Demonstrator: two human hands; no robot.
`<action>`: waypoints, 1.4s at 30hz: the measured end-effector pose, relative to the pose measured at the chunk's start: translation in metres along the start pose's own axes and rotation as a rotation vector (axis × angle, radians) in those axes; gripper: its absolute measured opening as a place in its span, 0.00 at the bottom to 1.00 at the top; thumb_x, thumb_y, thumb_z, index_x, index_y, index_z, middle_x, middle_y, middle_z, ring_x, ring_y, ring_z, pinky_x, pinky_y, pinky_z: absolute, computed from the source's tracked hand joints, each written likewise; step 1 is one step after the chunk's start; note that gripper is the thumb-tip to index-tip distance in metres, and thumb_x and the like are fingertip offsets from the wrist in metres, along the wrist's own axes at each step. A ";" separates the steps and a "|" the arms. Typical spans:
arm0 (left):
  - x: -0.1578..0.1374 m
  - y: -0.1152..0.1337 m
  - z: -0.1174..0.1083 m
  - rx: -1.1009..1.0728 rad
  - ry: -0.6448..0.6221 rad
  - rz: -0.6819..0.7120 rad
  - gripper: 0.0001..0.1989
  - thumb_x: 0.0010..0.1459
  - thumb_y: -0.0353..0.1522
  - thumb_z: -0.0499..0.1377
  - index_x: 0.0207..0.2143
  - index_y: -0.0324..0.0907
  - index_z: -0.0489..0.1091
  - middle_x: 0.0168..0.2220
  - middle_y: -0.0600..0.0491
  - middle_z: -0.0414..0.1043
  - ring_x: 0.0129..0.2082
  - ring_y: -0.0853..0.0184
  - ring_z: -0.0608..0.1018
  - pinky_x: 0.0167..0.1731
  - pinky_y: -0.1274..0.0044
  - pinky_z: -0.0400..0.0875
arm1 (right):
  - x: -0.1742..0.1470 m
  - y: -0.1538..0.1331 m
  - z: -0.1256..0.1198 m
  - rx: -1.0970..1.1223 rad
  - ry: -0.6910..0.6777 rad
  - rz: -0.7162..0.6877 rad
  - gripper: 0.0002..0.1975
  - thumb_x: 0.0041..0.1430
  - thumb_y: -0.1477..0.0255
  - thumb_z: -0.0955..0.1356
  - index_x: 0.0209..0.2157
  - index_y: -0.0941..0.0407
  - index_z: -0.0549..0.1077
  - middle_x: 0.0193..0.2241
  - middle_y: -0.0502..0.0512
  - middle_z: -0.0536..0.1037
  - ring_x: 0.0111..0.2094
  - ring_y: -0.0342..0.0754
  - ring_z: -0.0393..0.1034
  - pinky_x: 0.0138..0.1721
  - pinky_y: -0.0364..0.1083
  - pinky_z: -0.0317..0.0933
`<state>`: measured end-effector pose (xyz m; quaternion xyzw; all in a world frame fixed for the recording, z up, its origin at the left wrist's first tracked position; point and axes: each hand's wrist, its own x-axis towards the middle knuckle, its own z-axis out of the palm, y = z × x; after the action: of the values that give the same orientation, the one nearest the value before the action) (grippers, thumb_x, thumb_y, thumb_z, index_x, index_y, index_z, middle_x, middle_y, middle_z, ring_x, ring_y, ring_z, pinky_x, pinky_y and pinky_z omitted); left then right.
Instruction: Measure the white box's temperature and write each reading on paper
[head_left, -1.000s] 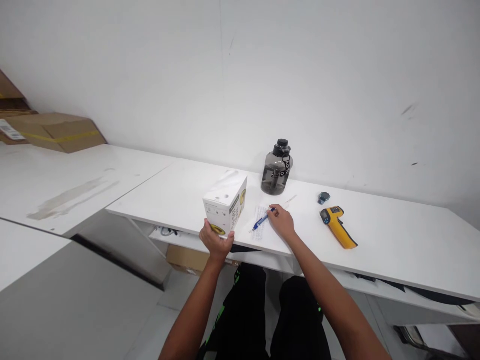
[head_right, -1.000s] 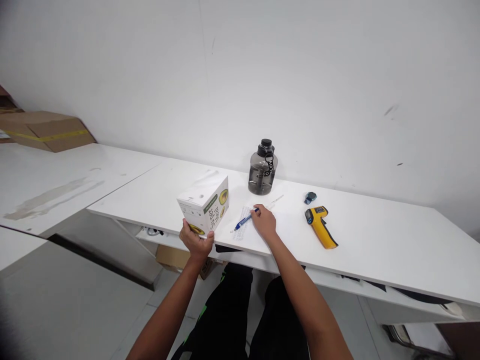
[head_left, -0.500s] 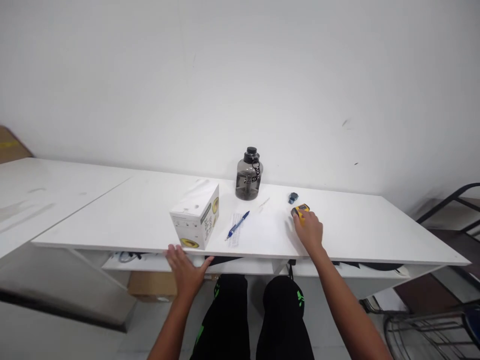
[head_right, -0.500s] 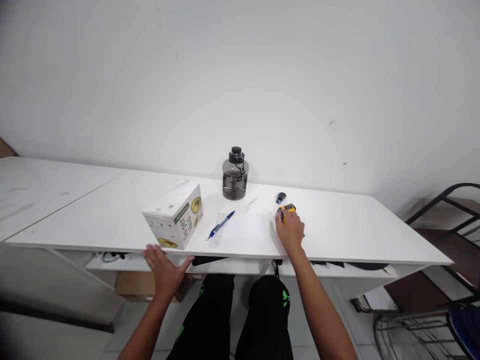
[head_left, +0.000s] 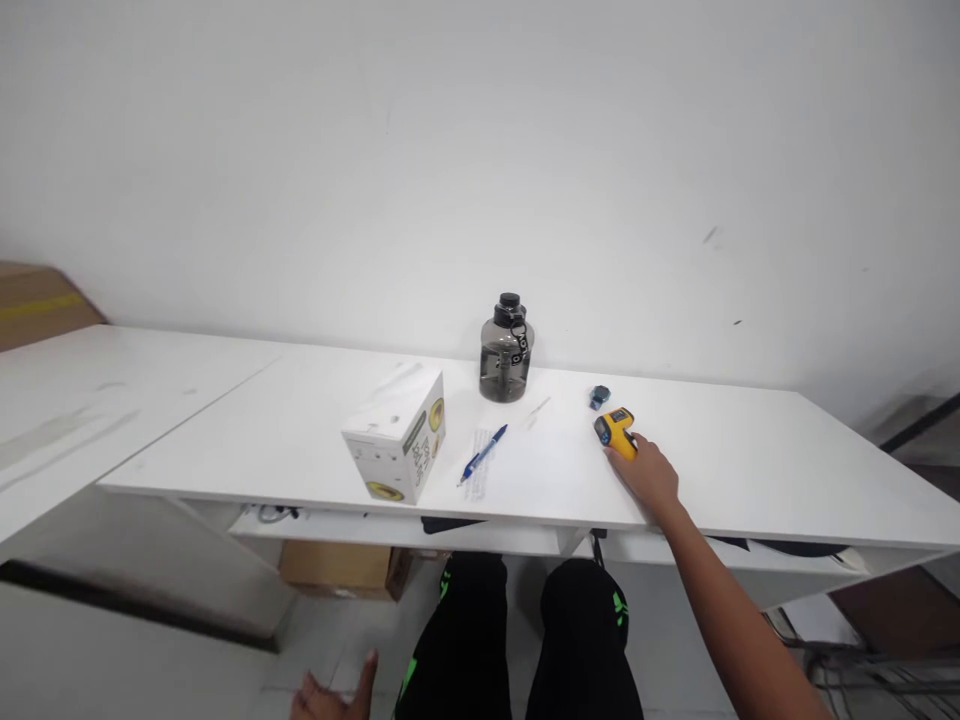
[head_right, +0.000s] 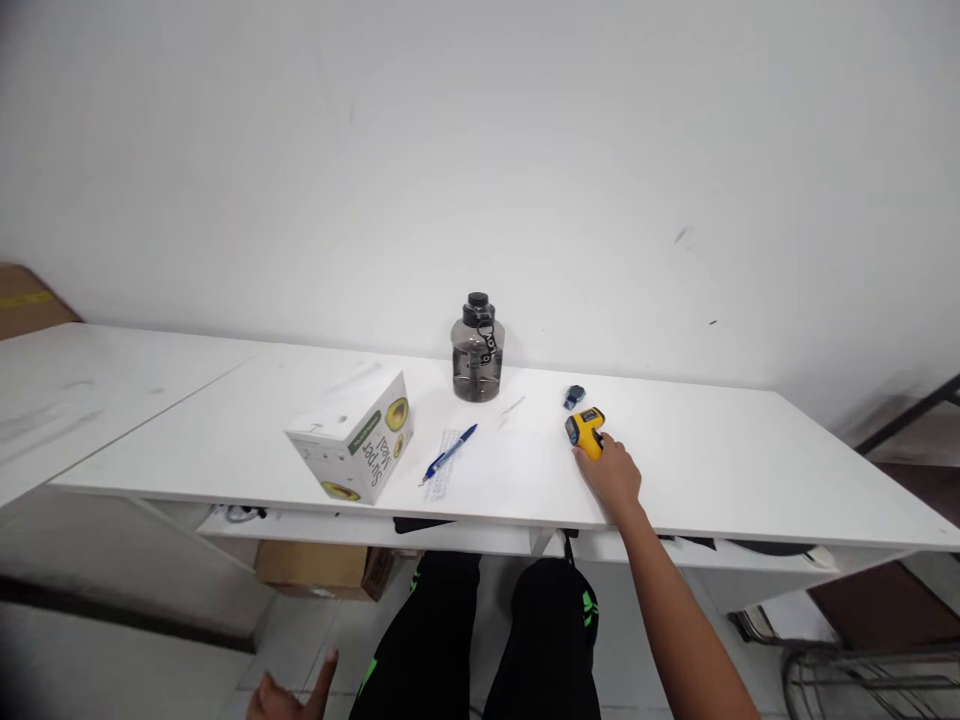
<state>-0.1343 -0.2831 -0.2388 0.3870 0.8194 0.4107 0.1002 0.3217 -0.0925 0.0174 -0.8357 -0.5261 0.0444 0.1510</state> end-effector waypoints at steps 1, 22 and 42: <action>0.013 0.018 -0.005 0.026 0.046 -0.027 0.60 0.42 0.61 0.55 0.62 0.20 0.51 0.56 0.16 0.58 0.60 0.25 0.59 0.52 0.39 0.53 | 0.000 0.000 0.000 -0.005 -0.002 0.005 0.36 0.60 0.50 0.61 0.61 0.60 0.62 0.53 0.67 0.71 0.52 0.61 0.69 0.49 0.54 0.63; 0.075 0.267 -0.064 -0.727 -0.141 0.185 0.32 0.42 0.43 0.68 0.48 0.41 0.66 0.48 0.44 0.73 0.47 0.57 0.76 0.47 0.66 0.72 | -0.068 -0.013 -0.053 0.717 -0.013 -0.175 0.28 0.57 0.53 0.64 0.48 0.61 0.73 0.37 0.60 0.77 0.35 0.53 0.71 0.33 0.48 0.66; -0.021 0.273 -0.142 -1.146 -0.599 0.041 0.41 0.38 0.46 0.70 0.54 0.42 0.65 0.41 0.46 0.78 0.39 0.53 0.80 0.33 0.70 0.77 | -0.246 -0.007 -0.085 0.798 -0.751 -0.580 0.43 0.50 0.55 0.70 0.65 0.55 0.59 0.50 0.65 0.72 0.49 0.59 0.70 0.49 0.53 0.66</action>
<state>-0.0377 -0.2836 0.0539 0.3857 0.3993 0.6591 0.5073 0.2264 -0.3263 0.0793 -0.4650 -0.6920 0.4859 0.2624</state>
